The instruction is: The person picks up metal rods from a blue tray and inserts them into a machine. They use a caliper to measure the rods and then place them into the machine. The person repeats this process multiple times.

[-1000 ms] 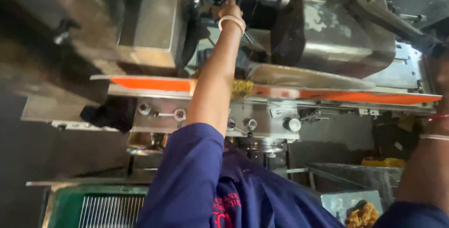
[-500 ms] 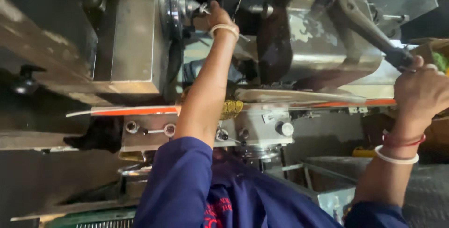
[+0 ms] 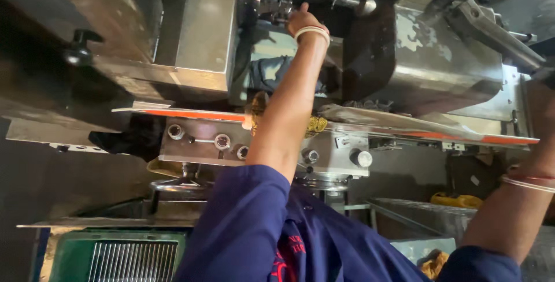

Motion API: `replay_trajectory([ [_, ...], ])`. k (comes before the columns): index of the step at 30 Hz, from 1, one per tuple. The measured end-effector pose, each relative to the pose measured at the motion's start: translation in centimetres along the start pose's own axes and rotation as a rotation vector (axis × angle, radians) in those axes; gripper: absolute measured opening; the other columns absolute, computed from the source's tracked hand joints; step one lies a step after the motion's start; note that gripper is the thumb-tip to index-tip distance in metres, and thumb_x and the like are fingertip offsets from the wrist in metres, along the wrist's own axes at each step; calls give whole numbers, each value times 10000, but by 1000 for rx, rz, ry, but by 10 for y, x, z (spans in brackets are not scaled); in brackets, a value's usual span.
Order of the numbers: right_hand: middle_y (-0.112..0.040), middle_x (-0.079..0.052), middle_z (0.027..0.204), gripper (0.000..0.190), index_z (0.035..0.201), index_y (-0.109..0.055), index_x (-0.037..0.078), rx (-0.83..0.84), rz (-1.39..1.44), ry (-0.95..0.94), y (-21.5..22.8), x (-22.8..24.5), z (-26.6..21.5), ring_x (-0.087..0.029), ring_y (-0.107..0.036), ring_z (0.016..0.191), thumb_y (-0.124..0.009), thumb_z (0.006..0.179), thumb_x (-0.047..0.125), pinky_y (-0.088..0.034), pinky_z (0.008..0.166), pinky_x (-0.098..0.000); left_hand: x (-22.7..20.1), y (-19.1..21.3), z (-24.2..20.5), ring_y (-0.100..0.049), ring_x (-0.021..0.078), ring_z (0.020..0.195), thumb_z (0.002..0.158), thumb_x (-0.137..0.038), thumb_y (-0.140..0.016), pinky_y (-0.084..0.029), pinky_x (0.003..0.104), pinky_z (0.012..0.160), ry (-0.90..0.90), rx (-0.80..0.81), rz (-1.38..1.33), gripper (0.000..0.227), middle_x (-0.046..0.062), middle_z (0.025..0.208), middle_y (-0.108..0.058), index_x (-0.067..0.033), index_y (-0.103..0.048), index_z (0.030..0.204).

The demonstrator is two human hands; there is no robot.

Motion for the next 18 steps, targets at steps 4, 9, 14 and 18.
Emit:
replay_trajectory([
  [4,-601,-201,850,403,1006,-670,-15,24,-29,-15,2,-4,-1,-333,-586,682,-599,1203,329,-457,589,-425,-2,-2,-22,-642,275,807,947,-253,-714,-508,416,688,84,18,-390,293,118,981,-708,-45,-676,1149],
  [9,-611,-218,838,426,1001,-677,-22,13,-50,-23,-2,-10,9,-354,-598,683,-578,1209,336,-465,587,-441,-16,-7,-14,-634,192,883,1011,-187,-681,-506,374,766,75,152,-769,221,58,969,-672,-100,-638,1209],
  [14,-621,-236,827,450,995,-684,-29,9,-65,-25,-7,-15,10,-374,-609,683,-557,1214,342,-474,585,-457,-22,-9,-8,-639,215,922,1002,-203,-637,-548,491,852,251,255,-919,150,55,979,-663,-126,-623,1130],
  [18,-630,-249,818,469,991,-689,-35,13,-78,-15,-9,-14,13,-391,-619,684,-541,1219,347,-480,584,-469,-20,-8,-11,-638,232,1006,1016,-217,-611,-531,549,933,274,290,-889,159,51,1065,-643,-145,-604,1157],
])
Point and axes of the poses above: each hand's wrist, its own z-axis towards the middle knuckle, its own y-axis out of the back of the hand, x = y × z, the point moved 4 cm from there along z, towards the middle knuckle
